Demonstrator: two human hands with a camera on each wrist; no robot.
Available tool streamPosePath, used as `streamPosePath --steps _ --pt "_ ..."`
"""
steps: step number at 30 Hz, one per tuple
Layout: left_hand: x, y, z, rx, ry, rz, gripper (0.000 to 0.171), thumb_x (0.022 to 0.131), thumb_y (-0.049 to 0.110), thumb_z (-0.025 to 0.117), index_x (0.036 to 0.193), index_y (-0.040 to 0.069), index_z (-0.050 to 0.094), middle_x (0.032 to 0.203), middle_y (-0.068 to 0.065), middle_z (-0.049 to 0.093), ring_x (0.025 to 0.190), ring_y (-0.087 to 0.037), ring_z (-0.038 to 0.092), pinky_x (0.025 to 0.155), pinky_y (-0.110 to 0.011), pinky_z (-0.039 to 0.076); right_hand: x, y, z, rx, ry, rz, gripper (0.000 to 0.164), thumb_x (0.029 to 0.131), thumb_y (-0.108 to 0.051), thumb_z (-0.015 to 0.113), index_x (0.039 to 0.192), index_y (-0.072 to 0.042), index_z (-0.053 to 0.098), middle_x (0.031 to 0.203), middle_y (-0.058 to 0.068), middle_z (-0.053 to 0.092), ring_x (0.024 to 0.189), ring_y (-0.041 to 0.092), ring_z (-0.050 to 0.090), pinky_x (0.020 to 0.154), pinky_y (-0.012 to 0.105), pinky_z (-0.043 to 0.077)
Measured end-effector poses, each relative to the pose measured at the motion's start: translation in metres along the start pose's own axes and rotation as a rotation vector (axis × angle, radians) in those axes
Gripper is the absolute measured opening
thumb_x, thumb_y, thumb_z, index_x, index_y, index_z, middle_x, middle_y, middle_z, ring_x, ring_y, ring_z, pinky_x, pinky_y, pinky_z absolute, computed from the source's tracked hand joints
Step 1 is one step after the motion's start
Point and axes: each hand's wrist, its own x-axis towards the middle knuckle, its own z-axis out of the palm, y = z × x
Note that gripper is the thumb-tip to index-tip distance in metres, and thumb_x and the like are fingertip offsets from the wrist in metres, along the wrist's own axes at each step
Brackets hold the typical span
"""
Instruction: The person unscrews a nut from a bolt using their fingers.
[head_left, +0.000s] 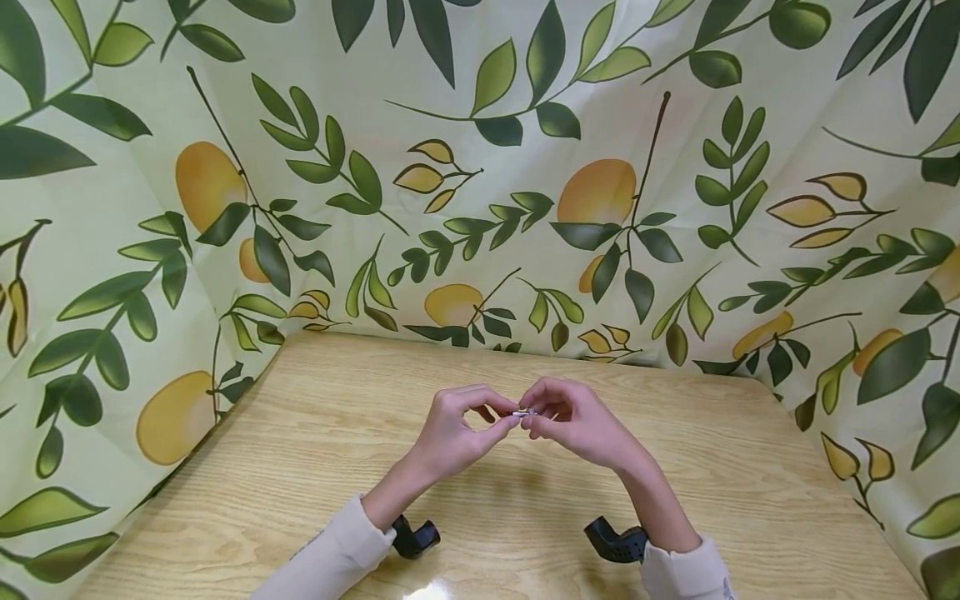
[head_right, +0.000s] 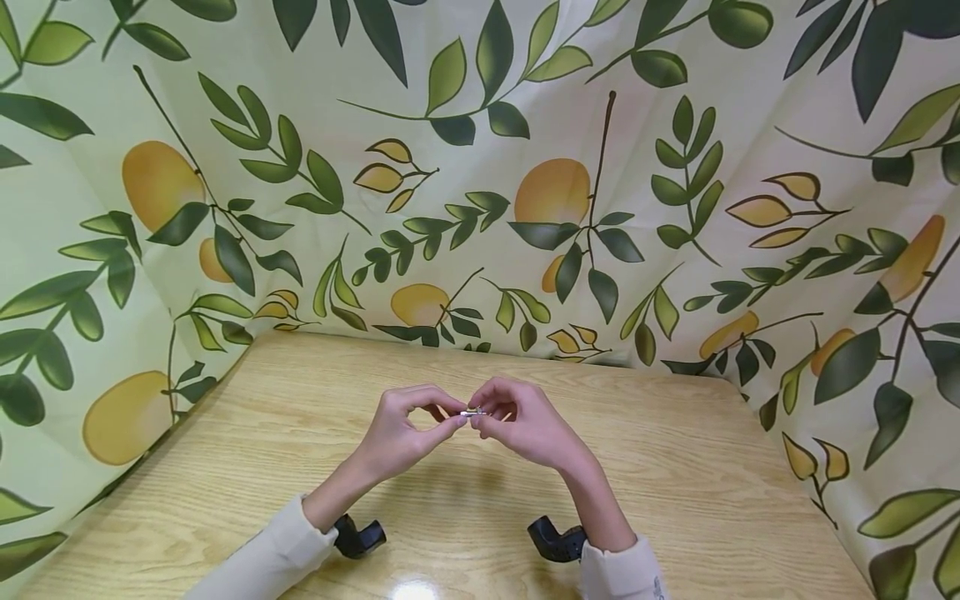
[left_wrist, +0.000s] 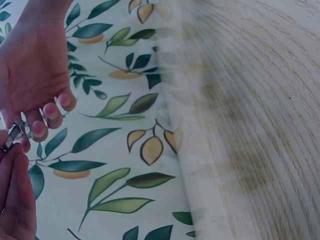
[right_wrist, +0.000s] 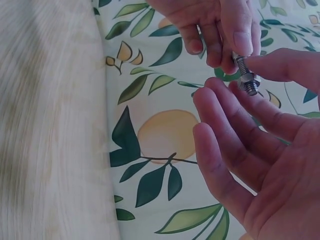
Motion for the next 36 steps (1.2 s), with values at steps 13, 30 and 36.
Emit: streamPosePath --steps 13,30,36 --pt "-0.0007 -0.0014 0.0005 -0.01 0.003 -0.001 0.01 0.086 0.005 0.081 0.094 0.01 0.08 0.088 -0.001 0.08 0.079 -0.008 0.072 0.069 -0.034 0.064 0.0006 -0.0005 0.0004 -0.021 0.024 0.014 0.01 0.092 -0.011 0.075 0.101 -0.01 0.07 0.094 0.006 0.071 0.082 0.02 0.069 0.069 0.028 0.059" --pt "-0.0001 0.0015 -0.0016 0.017 0.023 -0.001 0.009 0.086 0.005 0.081 0.094 0.009 0.08 0.088 -0.002 0.08 0.08 -0.009 0.073 0.07 -0.026 0.063 -0.0019 -0.0003 -0.0004 -0.02 0.016 0.031 0.013 0.095 -0.015 0.072 0.105 -0.007 0.069 0.092 0.008 0.071 0.081 0.021 0.069 0.07 0.029 0.059" --pt "0.0 0.0007 -0.0014 0.011 0.024 0.009 0.009 0.086 0.004 0.081 0.094 0.008 0.08 0.088 -0.003 0.08 0.081 -0.01 0.073 0.07 -0.026 0.063 -0.0011 -0.0018 0.0009 -0.009 0.031 0.021 0.014 0.092 -0.011 0.075 0.104 -0.009 0.067 0.091 0.006 0.07 0.08 0.018 0.069 0.069 0.029 0.059"
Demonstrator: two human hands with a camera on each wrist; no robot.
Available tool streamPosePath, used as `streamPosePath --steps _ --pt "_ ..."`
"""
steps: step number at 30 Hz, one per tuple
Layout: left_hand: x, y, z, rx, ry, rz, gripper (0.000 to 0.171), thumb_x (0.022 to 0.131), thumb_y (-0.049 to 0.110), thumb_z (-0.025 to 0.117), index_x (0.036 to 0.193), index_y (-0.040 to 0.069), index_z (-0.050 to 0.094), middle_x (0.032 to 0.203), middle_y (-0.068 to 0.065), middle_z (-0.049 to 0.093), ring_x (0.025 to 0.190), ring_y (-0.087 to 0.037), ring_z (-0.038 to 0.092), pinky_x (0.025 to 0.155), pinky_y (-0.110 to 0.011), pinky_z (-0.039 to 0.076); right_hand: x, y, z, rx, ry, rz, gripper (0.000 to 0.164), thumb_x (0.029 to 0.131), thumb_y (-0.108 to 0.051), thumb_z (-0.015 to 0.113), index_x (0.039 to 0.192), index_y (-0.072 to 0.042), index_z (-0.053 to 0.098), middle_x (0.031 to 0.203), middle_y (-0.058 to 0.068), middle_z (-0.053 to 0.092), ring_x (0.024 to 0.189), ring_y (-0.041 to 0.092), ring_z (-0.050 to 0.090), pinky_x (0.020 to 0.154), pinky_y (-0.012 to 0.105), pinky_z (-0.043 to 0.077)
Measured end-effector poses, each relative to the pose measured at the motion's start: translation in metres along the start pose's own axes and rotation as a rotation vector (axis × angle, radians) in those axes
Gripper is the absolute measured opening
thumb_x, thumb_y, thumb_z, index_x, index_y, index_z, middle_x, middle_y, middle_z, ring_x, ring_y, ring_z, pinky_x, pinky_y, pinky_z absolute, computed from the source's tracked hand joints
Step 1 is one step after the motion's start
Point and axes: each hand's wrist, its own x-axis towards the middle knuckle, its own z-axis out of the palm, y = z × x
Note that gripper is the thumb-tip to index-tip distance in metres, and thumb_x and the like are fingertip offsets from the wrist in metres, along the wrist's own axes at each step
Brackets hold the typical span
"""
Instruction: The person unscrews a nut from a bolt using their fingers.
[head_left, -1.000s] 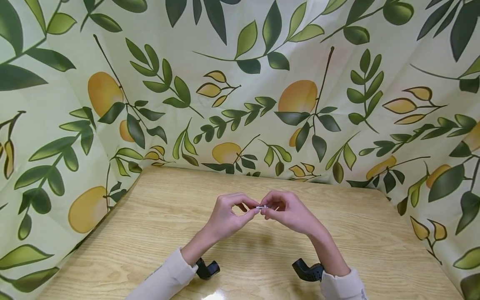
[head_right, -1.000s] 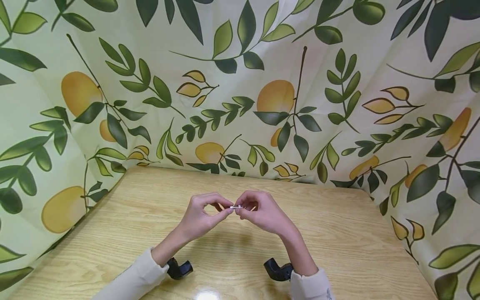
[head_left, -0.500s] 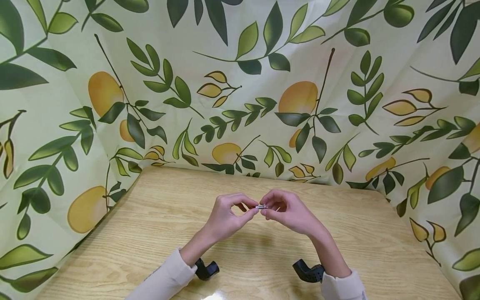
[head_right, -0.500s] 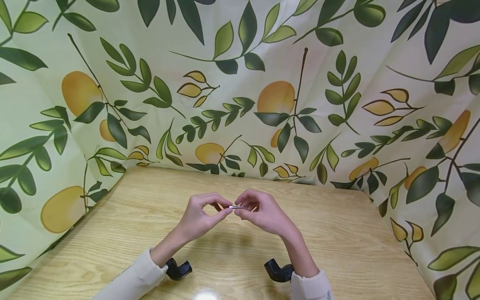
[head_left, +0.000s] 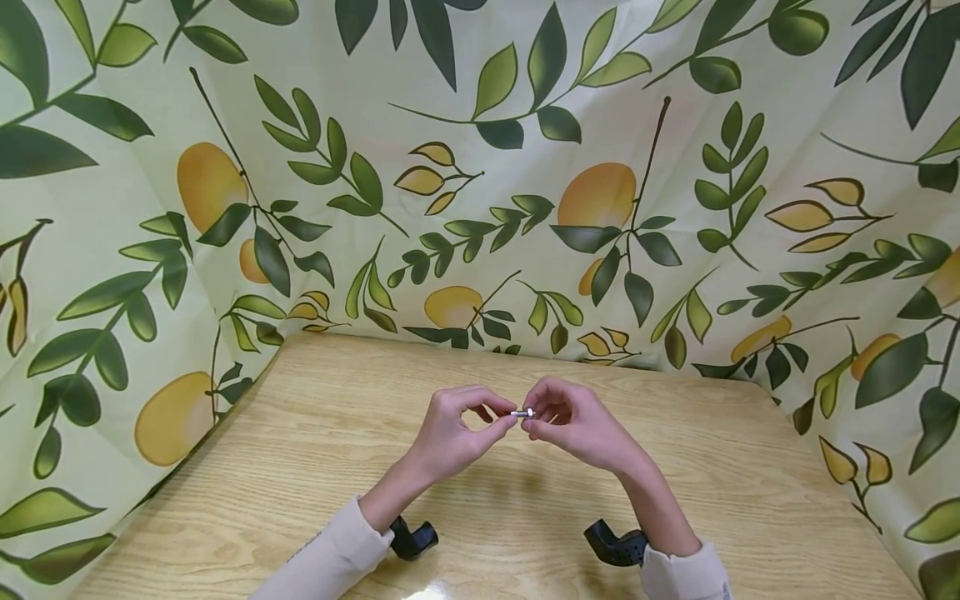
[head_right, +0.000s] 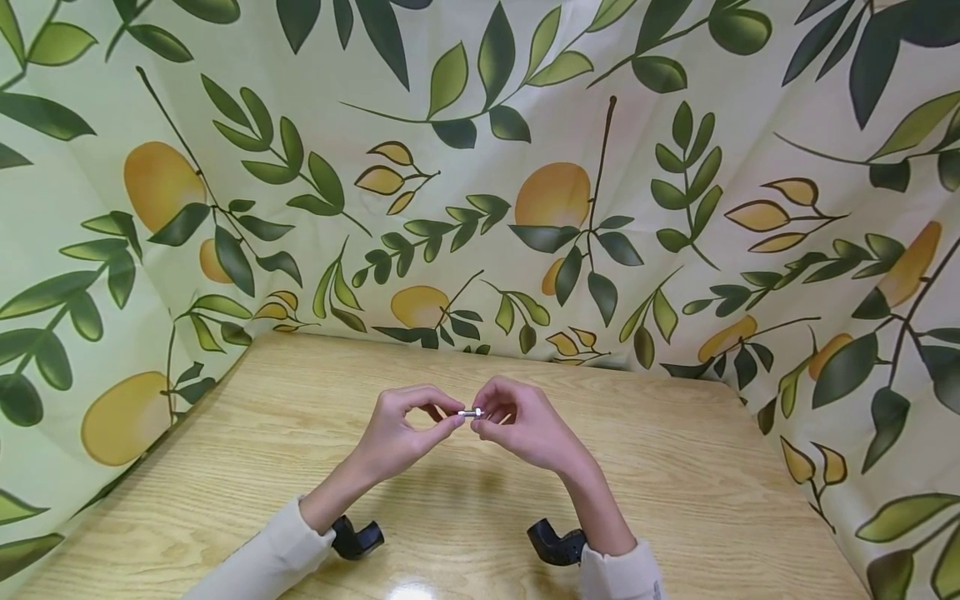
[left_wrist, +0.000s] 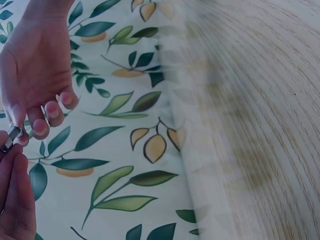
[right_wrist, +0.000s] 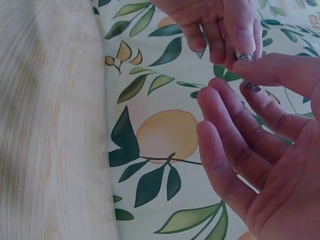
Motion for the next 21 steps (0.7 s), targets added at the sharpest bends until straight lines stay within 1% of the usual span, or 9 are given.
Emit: streamPosePath --steps 4,8,10,14,16,21 --pt "0.0004 0.0001 0.0001 0.0 0.0 -0.005 0.009 0.086 0.004 0.081 0.094 0.008 0.08 0.088 -0.002 0.08 0.081 -0.01 0.073 0.07 -0.026 0.063 -0.0003 0.0004 -0.0014 -0.014 -0.015 0.002 0.016 0.094 -0.015 0.075 0.107 -0.008 0.067 0.091 0.006 0.07 0.079 0.017 0.068 0.067 0.028 0.058" --pt "0.0002 -0.0004 -0.0001 0.002 0.003 -0.002 0.009 0.086 0.005 0.081 0.094 0.009 0.08 0.089 -0.002 0.08 0.081 -0.01 0.073 0.07 -0.026 0.063 -0.0007 0.0004 -0.0025 -0.002 -0.044 -0.001 0.016 0.098 -0.016 0.068 0.108 -0.004 0.068 0.091 0.008 0.071 0.078 0.017 0.07 0.07 0.03 0.06" --pt "0.0 -0.0009 0.0001 -0.001 0.004 0.002 0.009 0.086 0.005 0.082 0.094 0.009 0.08 0.089 -0.002 0.08 0.081 -0.01 0.073 0.07 -0.026 0.063 -0.0009 -0.0003 -0.0025 0.006 -0.046 -0.003 0.015 0.098 -0.014 0.065 0.108 -0.003 0.068 0.091 0.008 0.072 0.079 0.019 0.07 0.072 0.031 0.061" --pt "0.0 -0.0011 0.0006 -0.002 0.007 0.015 0.01 0.086 0.004 0.082 0.094 0.009 0.08 0.089 -0.002 0.08 0.08 -0.011 0.074 0.069 -0.026 0.063 -0.0011 -0.0019 -0.0013 0.026 -0.029 0.0 0.011 0.096 -0.01 0.068 0.107 -0.006 0.067 0.093 0.008 0.071 0.08 0.025 0.07 0.071 0.031 0.061" --pt "0.0 -0.0012 0.0008 -0.003 0.008 0.018 0.01 0.086 0.004 0.082 0.094 0.009 0.08 0.089 -0.003 0.08 0.08 -0.011 0.074 0.069 -0.025 0.063 -0.001 -0.0021 -0.0006 0.034 -0.021 0.005 0.012 0.094 -0.009 0.07 0.105 -0.007 0.066 0.093 0.008 0.07 0.081 0.026 0.07 0.07 0.031 0.06" --pt "0.0002 -0.0009 0.0009 -0.004 0.008 0.02 0.01 0.085 0.003 0.082 0.094 0.008 0.08 0.089 -0.003 0.08 0.08 -0.011 0.074 0.069 -0.026 0.063 -0.0003 -0.0006 -0.0008 0.022 -0.02 0.001 0.014 0.093 -0.011 0.073 0.105 -0.008 0.066 0.091 0.008 0.069 0.079 0.02 0.069 0.068 0.03 0.06"
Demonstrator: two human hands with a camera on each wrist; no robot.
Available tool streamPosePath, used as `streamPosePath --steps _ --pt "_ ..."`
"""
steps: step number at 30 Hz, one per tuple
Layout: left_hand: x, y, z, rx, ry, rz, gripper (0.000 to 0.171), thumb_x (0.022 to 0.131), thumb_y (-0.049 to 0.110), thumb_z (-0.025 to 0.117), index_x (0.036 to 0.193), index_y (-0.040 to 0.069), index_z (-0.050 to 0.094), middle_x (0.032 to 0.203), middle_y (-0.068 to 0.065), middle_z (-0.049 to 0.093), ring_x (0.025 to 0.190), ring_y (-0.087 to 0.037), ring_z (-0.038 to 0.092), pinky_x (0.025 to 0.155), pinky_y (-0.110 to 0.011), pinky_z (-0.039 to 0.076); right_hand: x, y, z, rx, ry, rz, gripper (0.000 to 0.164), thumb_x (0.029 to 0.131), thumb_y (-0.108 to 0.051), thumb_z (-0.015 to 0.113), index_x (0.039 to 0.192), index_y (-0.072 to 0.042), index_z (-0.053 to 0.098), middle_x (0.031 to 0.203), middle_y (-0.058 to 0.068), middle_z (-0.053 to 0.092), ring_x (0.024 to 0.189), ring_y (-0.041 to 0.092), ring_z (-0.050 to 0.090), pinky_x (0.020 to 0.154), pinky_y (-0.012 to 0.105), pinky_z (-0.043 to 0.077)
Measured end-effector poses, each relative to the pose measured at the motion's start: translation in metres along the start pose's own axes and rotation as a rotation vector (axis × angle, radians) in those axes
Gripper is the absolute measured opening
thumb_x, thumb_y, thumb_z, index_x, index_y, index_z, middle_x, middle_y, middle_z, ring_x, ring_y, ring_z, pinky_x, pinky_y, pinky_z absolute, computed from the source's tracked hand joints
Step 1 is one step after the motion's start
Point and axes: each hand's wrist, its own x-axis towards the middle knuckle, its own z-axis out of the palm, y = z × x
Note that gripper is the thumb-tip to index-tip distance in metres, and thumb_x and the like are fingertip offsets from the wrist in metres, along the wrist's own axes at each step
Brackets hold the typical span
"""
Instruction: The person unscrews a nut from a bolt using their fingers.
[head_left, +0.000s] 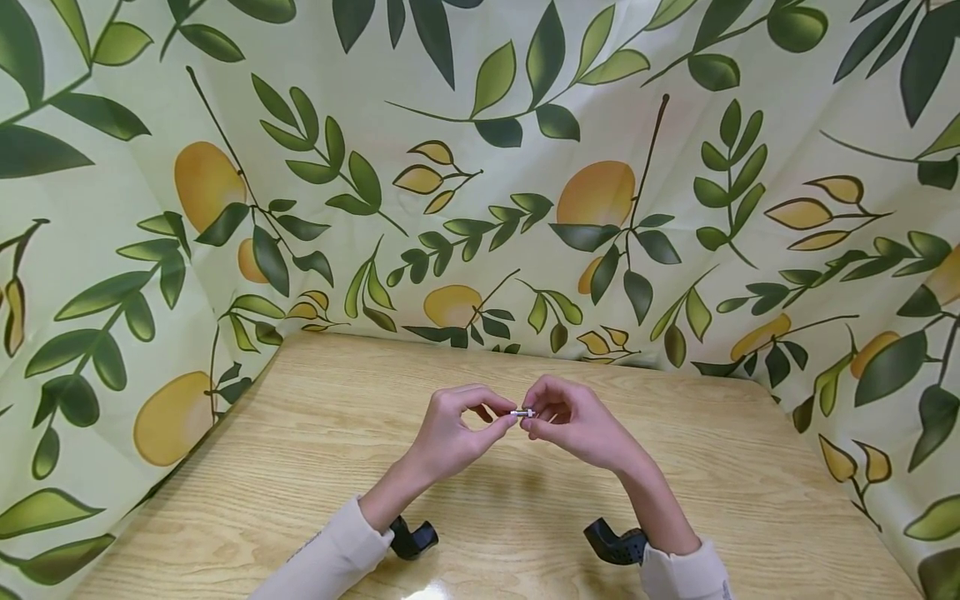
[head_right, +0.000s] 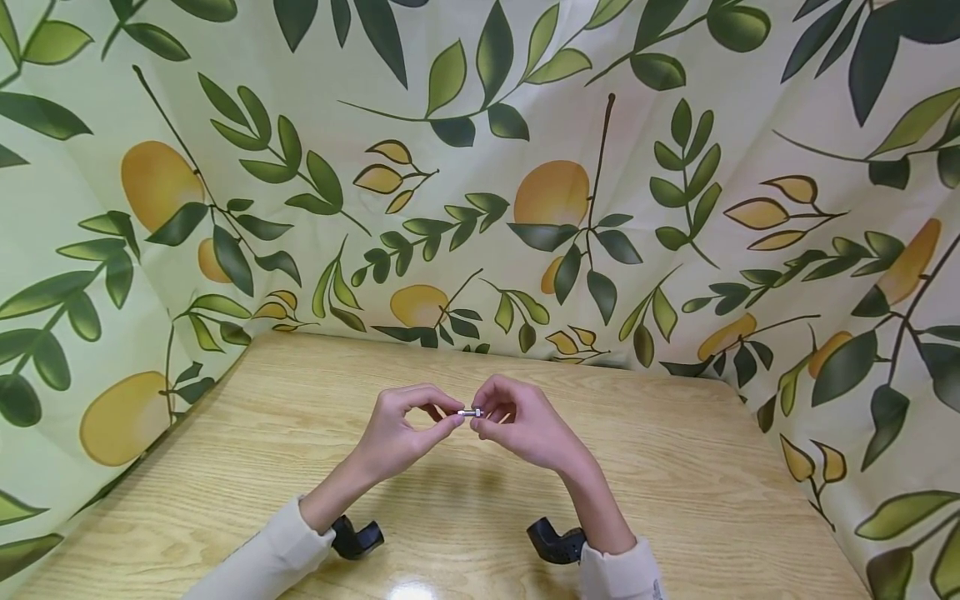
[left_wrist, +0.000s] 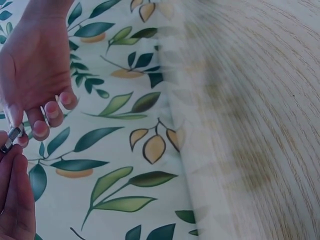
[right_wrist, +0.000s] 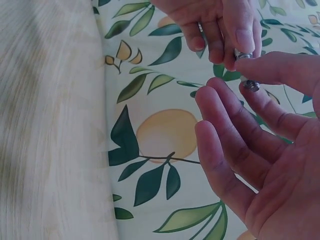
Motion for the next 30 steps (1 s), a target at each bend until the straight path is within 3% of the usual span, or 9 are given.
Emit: streamPosePath --steps 8,18,25,30 --pt "0.0001 -0.0004 -0.0003 0.0 -0.003 -0.018 0.009 0.086 0.005 0.082 0.094 0.009 0.08 0.089 -0.002 0.08 0.08 -0.009 0.074 0.069 -0.026 0.063 -0.0004 0.0023 -0.0032 0.012 -0.02 -0.021 0.016 0.102 -0.019 0.065 0.109 -0.005 0.068 0.097 0.017 0.072 0.079 0.018 0.071 0.074 0.033 0.063" --pt "-0.0006 -0.0009 0.0006 -0.012 -0.008 -0.021 0.009 0.086 0.004 0.081 0.093 0.008 0.079 0.089 -0.003 0.08 0.081 -0.01 0.073 0.069 -0.031 0.064 -0.0007 0.0009 -0.0018 -0.004 0.027 -0.021 0.017 0.092 -0.011 0.075 0.107 -0.006 0.067 0.091 0.007 0.071 0.079 0.021 0.071 0.068 0.03 0.06" --pt "-0.0011 -0.0011 0.0008 -0.003 -0.004 -0.004 0.009 0.087 0.004 0.081 0.094 0.008 0.08 0.089 -0.004 0.08 0.08 -0.011 0.074 0.069 -0.027 0.063 0.0001 0.0038 -0.0052 0.015 -0.042 -0.008 0.021 0.103 -0.021 0.064 0.113 -0.004 0.069 0.096 0.014 0.073 0.077 0.02 0.072 0.071 0.032 0.063" --pt "-0.0012 -0.0017 0.0009 -0.008 0.001 -0.002 0.009 0.087 0.004 0.081 0.095 0.008 0.08 0.089 -0.004 0.08 0.08 -0.014 0.074 0.069 -0.026 0.063 -0.0005 0.0035 -0.0051 0.034 -0.029 -0.024 0.018 0.103 -0.019 0.063 0.11 -0.004 0.07 0.099 0.017 0.073 0.079 0.017 0.072 0.076 0.037 0.064"
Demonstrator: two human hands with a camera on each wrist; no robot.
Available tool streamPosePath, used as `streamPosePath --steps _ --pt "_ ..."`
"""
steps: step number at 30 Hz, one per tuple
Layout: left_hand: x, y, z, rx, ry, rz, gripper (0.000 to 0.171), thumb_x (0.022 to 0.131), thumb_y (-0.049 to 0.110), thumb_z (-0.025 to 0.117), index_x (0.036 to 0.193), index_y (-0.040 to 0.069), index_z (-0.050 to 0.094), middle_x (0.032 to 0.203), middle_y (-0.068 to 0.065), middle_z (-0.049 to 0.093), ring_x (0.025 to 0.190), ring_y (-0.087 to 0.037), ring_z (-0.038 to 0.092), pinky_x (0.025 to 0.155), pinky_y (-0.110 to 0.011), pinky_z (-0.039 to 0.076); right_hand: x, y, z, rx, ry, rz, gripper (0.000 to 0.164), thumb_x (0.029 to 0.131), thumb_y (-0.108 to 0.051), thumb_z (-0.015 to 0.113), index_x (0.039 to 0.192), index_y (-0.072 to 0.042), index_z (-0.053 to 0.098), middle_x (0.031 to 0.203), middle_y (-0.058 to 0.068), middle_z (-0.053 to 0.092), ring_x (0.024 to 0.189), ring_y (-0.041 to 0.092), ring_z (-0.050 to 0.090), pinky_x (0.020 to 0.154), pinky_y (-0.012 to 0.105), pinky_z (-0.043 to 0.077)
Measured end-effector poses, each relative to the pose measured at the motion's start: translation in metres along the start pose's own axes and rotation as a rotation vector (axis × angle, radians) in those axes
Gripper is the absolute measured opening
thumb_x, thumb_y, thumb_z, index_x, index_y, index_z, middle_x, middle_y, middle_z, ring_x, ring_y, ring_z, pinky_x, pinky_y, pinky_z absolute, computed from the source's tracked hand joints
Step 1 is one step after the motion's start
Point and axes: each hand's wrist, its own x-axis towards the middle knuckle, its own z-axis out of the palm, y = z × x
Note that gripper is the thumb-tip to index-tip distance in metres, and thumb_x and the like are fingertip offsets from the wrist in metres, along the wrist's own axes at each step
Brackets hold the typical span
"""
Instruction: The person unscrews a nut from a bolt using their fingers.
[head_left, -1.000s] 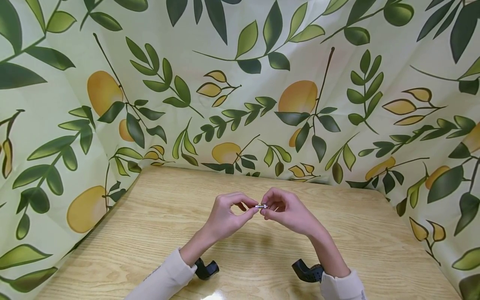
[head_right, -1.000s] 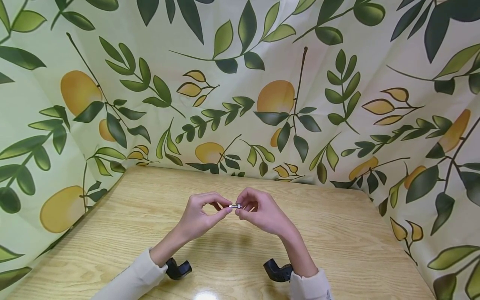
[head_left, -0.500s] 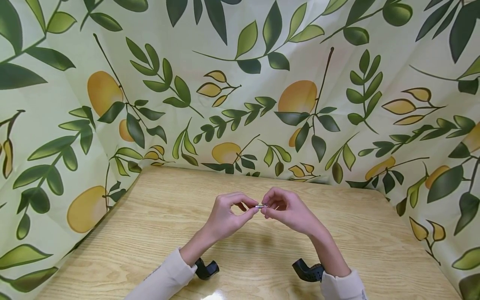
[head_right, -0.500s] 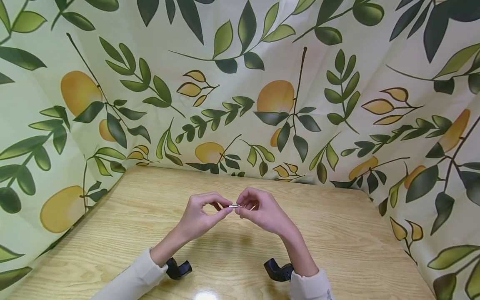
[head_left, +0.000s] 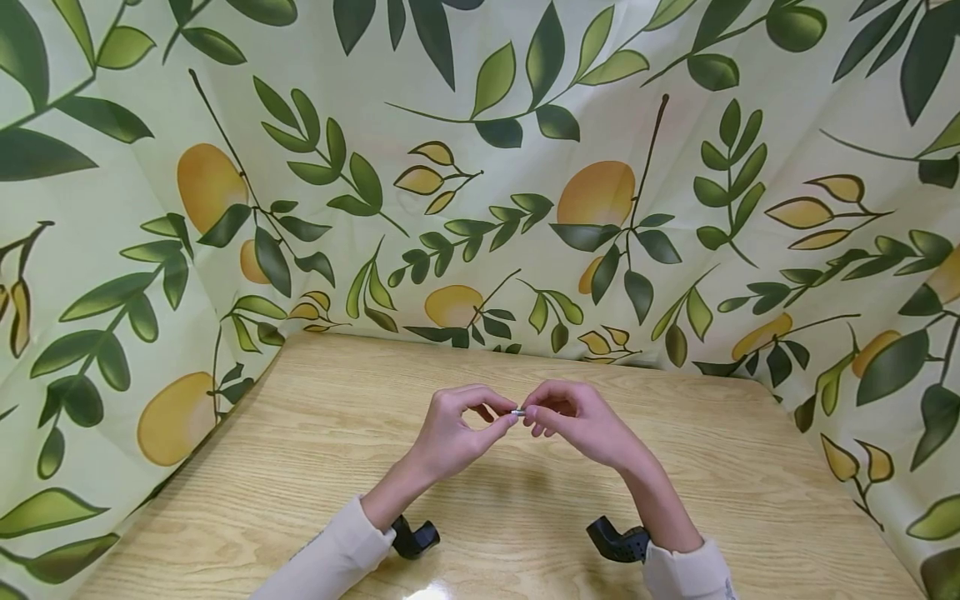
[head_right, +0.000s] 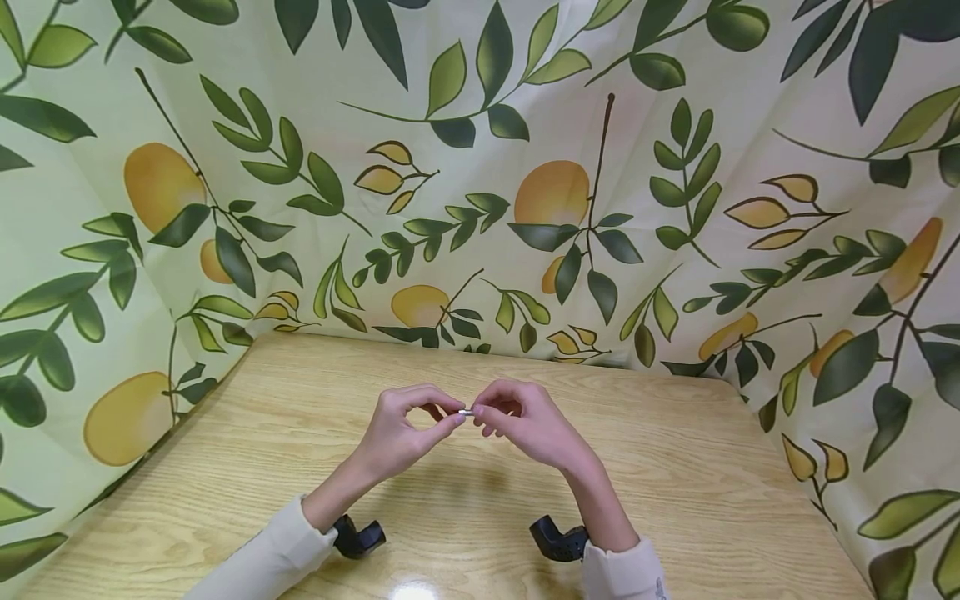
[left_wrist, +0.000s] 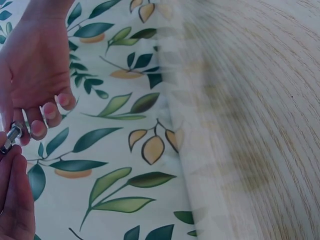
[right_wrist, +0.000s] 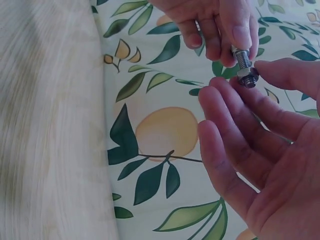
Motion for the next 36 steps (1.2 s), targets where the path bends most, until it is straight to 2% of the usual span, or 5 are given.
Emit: streamPosePath --steps 8,13,22,30,36 --pt "0.0003 0.001 -0.0008 -0.004 -0.006 -0.026 0.009 0.086 0.004 0.081 0.094 0.009 0.08 0.088 -0.002 0.08 0.081 -0.01 0.074 0.069 -0.027 0.063 -0.0002 -0.0009 0.0026 -0.022 0.063 -0.001 0.012 0.095 -0.009 0.07 0.106 -0.004 0.07 0.091 0.014 0.073 0.079 0.018 0.071 0.073 0.03 0.062" --pt "-0.0001 0.0022 -0.0015 -0.007 -0.007 -0.035 0.009 0.086 0.004 0.081 0.094 0.009 0.079 0.089 -0.003 0.08 0.082 -0.01 0.074 0.07 -0.03 0.064 0.0004 0.0001 0.0034 -0.029 0.095 -0.002 0.017 0.09 -0.008 0.077 0.104 -0.003 0.068 0.092 0.009 0.07 0.08 0.016 0.068 0.07 0.027 0.06" --pt "0.0007 0.0023 -0.0013 0.001 0.005 -0.015 0.009 0.086 0.004 0.081 0.094 0.009 0.08 0.09 -0.003 0.08 0.08 -0.011 0.074 0.07 -0.026 0.063 0.0007 -0.0006 -0.0003 -0.006 -0.015 0.002 0.021 0.103 -0.017 0.063 0.113 0.0 0.07 0.096 0.017 0.074 0.078 0.017 0.072 0.073 0.035 0.064" --pt "0.0009 0.0029 -0.0008 -0.006 -0.003 -0.023 0.01 0.085 0.003 0.082 0.094 0.007 0.079 0.089 -0.004 0.08 0.082 -0.011 0.074 0.07 -0.025 0.063 -0.0003 -0.0008 0.0017 -0.013 0.035 -0.011 0.014 0.095 -0.005 0.068 0.108 -0.002 0.067 0.092 0.011 0.073 0.08 0.016 0.071 0.071 0.03 0.062" --pt "-0.0001 0.0024 -0.0006 0.001 0.01 -0.002 0.01 0.085 0.002 0.082 0.094 0.007 0.079 0.089 -0.005 0.08 0.081 -0.013 0.075 0.069 -0.026 0.063 -0.0005 -0.0002 0.003 -0.016 0.059 -0.024 0.018 0.092 -0.007 0.076 0.107 -0.003 0.067 0.092 0.01 0.072 0.08 0.017 0.07 0.069 0.028 0.06"
